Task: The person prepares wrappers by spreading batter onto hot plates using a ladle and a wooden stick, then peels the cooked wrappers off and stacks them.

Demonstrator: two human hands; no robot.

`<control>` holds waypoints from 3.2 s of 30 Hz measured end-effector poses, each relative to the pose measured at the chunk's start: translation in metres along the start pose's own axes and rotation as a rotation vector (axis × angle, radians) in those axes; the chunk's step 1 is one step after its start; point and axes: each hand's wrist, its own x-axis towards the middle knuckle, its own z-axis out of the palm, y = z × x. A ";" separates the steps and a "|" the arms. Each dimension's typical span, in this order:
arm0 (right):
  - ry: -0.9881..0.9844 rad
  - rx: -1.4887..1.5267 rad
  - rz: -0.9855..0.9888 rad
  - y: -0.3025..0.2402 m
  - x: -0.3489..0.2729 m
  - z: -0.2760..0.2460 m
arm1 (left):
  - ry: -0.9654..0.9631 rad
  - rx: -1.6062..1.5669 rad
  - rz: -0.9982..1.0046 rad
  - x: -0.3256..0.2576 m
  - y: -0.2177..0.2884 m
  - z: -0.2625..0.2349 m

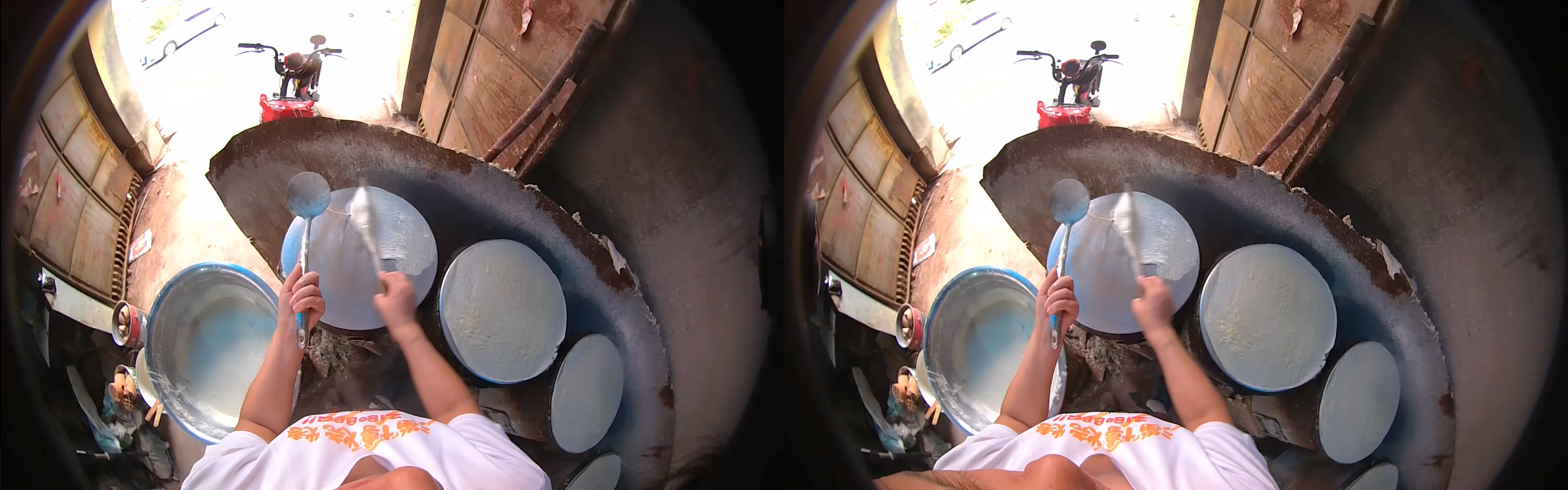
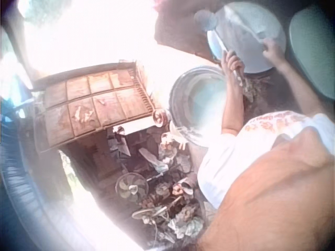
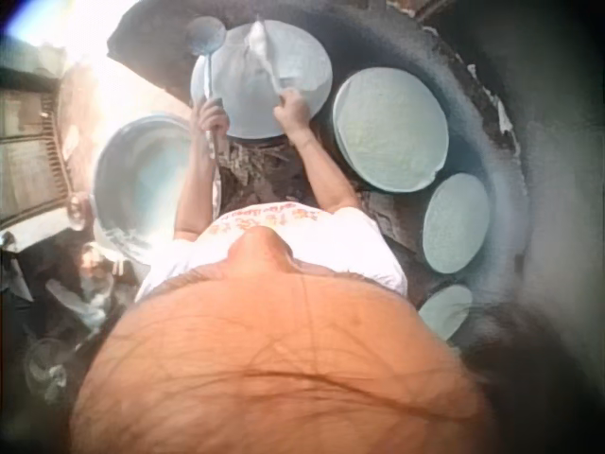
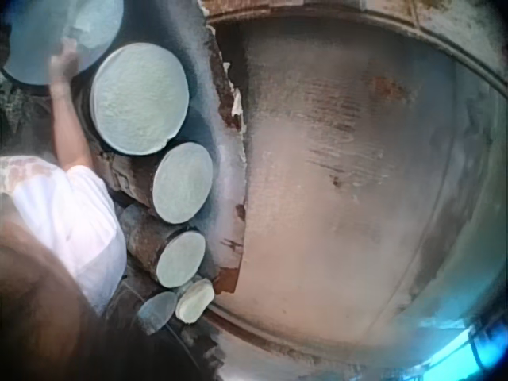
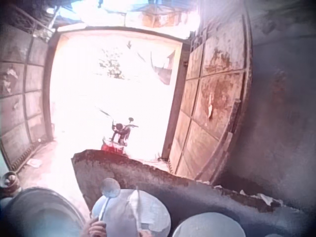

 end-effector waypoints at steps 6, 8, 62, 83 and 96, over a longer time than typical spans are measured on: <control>-0.032 -0.210 -0.049 0.028 0.016 -0.048 | -0.006 0.076 0.188 -0.004 -0.035 -0.002; -0.090 -0.257 -0.135 0.038 0.035 -0.048 | -0.026 0.106 0.209 -0.004 -0.042 -0.007; -0.500 0.297 -0.489 0.065 0.079 -0.060 | 0.925 1.354 0.732 -0.073 -0.071 -0.002; -0.468 0.968 0.408 -0.109 -0.115 -0.021 | 0.671 1.604 0.530 -0.157 -0.090 0.049; 0.113 1.262 0.861 -0.154 -0.218 0.107 | 0.301 1.155 0.382 -0.230 -0.053 0.120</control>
